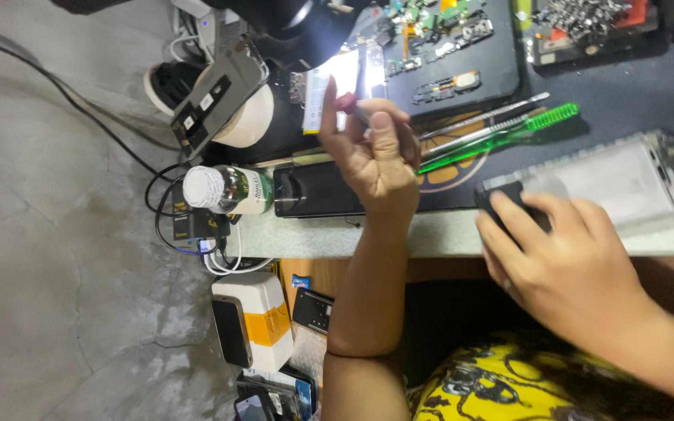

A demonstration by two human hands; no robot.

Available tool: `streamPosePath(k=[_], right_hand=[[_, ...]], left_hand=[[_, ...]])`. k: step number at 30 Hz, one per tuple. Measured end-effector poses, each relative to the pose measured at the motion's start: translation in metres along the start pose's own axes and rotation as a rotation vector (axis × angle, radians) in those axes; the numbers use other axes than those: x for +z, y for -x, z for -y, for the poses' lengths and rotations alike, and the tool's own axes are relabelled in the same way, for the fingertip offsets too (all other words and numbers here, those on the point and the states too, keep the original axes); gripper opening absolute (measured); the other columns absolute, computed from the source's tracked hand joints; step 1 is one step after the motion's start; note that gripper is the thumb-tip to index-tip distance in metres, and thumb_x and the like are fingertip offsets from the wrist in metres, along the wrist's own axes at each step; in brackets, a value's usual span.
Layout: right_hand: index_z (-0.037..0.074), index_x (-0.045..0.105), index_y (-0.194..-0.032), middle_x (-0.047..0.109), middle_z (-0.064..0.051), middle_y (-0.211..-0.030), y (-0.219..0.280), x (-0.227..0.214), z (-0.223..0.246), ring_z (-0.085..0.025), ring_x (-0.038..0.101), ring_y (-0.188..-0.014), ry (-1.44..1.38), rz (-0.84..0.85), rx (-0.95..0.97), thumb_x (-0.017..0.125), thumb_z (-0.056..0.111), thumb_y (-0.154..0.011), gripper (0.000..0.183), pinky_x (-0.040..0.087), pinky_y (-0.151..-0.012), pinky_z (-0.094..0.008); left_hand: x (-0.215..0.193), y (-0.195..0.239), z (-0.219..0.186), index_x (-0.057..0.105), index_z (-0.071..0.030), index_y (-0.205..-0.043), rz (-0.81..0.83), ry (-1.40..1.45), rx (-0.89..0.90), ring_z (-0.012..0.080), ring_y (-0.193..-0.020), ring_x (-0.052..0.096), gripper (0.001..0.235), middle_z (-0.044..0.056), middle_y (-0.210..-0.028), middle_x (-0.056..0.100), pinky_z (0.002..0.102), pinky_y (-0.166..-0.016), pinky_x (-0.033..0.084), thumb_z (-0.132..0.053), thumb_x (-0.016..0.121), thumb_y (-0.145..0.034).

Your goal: The person works on a disassembled smartphone, using a screwdriver to remove screws from the internal frame and a brush to clean the battery area. The person handles the phone chassis and internal components while seated at a cluttered workbench.

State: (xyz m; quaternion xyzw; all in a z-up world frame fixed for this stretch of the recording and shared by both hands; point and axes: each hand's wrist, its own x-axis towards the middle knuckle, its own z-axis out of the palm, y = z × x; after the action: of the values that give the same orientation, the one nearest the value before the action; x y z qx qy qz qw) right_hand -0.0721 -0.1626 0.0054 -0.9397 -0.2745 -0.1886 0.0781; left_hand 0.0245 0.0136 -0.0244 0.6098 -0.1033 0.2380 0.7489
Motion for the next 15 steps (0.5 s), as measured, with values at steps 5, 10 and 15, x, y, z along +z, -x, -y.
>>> streamPosePath(k=[5, 10, 15], right_hand=[[0.011, 0.072, -0.115, 0.068, -0.006, -0.116, 0.026, 0.007, 0.001, -0.027, 0.062, -0.105, -0.017, 0.066, -0.014, 0.067, 0.03, -0.076, 0.044, 0.049, -0.085, -0.039], [0.006, 0.071, -0.113, 0.07, -0.011, -0.117, 0.039, -0.003, -0.007, -0.031, 0.066, -0.109, 0.038, 0.071, -0.192, 0.06, 0.02, -0.08, 0.037, 0.053, -0.088, -0.041], [0.003, 0.068, -0.123, 0.068, -0.016, -0.127, 0.062, -0.037, -0.029, -0.03, 0.064, -0.116, -0.214, -0.031, -0.173, 0.059, 0.019, -0.076, 0.05, 0.05, -0.097, -0.047]], left_hand=[[0.002, 0.001, 0.005, 0.063, -0.012, -0.116, 0.247, -0.314, 0.123, 0.0088, -0.065, 0.063, 0.006, 0.0, -0.081, 0.066, 0.023, -0.056, 0.052, -0.015, 0.058, -0.112], [0.009, 0.003, -0.008, 0.07, -0.014, -0.115, 0.661, -0.86, 0.37, 0.018, -0.079, 0.072, 0.014, 0.003, -0.093, 0.07, 0.03, -0.067, 0.059, -0.01, 0.071, -0.102], [0.01, 0.006, -0.016, 0.065, -0.026, -0.136, 0.889, -0.821, 0.396, 0.0146, -0.097, 0.073, 0.051, -0.006, -0.117, 0.068, 0.027, -0.077, 0.062, -0.002, 0.071, -0.092]])
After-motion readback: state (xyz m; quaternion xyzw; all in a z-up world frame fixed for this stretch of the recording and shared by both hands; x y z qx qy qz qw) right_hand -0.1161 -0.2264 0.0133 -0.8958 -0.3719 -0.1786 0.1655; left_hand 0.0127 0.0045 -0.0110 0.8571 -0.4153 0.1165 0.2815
